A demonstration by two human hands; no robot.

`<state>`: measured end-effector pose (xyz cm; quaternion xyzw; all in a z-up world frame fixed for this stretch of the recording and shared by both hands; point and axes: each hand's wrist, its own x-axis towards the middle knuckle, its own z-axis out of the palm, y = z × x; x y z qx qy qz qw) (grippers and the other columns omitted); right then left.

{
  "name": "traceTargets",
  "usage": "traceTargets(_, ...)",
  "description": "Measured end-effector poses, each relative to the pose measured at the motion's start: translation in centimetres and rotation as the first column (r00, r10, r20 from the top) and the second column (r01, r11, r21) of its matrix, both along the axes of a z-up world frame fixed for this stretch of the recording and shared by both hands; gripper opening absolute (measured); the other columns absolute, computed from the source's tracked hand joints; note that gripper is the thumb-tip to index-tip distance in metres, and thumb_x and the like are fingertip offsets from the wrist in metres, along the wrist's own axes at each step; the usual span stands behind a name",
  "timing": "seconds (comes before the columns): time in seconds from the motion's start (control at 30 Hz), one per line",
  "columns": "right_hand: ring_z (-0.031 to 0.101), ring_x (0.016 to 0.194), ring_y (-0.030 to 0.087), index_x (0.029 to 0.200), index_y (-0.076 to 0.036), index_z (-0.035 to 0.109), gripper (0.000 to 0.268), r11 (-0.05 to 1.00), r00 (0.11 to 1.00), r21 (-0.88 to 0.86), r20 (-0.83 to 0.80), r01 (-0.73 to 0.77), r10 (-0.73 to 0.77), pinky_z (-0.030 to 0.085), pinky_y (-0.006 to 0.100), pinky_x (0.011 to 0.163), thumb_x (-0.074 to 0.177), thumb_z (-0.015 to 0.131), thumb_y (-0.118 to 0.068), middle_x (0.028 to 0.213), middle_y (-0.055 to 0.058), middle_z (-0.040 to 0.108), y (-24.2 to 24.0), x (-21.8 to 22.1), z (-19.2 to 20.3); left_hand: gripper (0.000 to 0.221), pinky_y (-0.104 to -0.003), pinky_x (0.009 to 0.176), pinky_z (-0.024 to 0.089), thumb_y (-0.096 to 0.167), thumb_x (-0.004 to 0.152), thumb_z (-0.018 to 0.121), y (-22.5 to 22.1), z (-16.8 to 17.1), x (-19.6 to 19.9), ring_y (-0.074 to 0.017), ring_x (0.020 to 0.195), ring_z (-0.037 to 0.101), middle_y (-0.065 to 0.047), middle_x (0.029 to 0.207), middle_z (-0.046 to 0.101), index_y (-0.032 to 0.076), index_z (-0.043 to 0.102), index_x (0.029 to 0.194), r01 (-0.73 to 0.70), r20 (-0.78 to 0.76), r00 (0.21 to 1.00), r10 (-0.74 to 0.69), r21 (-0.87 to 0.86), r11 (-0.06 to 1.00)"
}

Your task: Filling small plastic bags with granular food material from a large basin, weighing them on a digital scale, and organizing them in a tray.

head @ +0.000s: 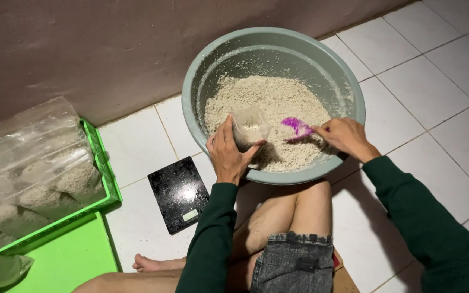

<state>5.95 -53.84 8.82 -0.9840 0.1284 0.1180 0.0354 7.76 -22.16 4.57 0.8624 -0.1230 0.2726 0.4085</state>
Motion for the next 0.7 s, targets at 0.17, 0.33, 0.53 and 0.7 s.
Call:
traceTargets(0.17, 0.066, 0.092, 0.044, 0.077, -0.019, 0.076, 0.06, 0.955, 0.995, 0.286, 0.033, 0.079, -0.092, 0.052, 0.049, 0.081, 0.093, 0.044, -0.068, 0.08, 0.022, 0.071, -3.4, 0.3, -0.9, 0.109, -0.047, 0.102, 0.037, 0.053, 0.061, 0.088, 0.2, 0.2, -0.1, -0.029, 0.115, 0.062, -0.011, 0.128, 0.058, 0.01, 0.038, 0.149, 0.034, -0.015, 0.999, -0.034, -0.008, 0.999)
traceTargets(0.33, 0.062, 0.068, 0.033, 0.072, -0.02, 0.074, 0.051, 0.901, 0.972, 0.434, 0.202, 0.018, -0.117, 0.05, 0.041, 0.07, 0.101, 0.051, -0.055, 0.059, 0.015, 0.06, 0.3, -1.1, 4.5, 0.113, -0.049, 0.102, 0.036, 0.056, 0.058, 0.088, 0.3, 0.4, -0.4, -0.0297, 0.121, 0.059, -0.014, 0.133, 0.057, 0.008, 0.039, 0.148, 0.073, -0.036, 0.997, -0.072, 0.007, 0.997)
traceTargets(0.53, 0.049, 0.059, 0.018, 0.073, -0.019, 0.073, 0.045, 0.835, 0.948, 0.543, 0.301, -0.084, -0.101, 0.044, 0.032, 0.061, 0.103, 0.053, -0.047, 0.051, 0.006, 0.048, 5.8, -2.1, 10.6, 0.109, -0.05, 0.102, 0.036, 0.045, 0.06, 0.089, 0.3, -0.2, 0.0, -0.0284, 0.124, 0.058, -0.013, 0.137, 0.055, 0.009, 0.038, 0.149, 0.074, -0.04, 0.997, -0.072, 0.051, 0.996)
traceTargets(0.7, 0.043, 0.054, 0.015, 0.072, -0.016, 0.073, 0.043, 0.808, 0.961, 0.571, 0.275, -0.141, -0.027, 0.038, 0.03, 0.057, 0.1, 0.056, -0.044, 0.046, 0.002, 0.041, 8.5, -2.4, 12.5, 0.114, -0.049, 0.103, 0.036, 0.047, 0.056, 0.09, 0.2, -0.6, 0.2, -0.0255, 0.12, 0.06, -0.011, 0.136, 0.056, 0.011, 0.037, 0.15, 0.051, -0.055, 0.997, -0.046, 0.078, 0.996)
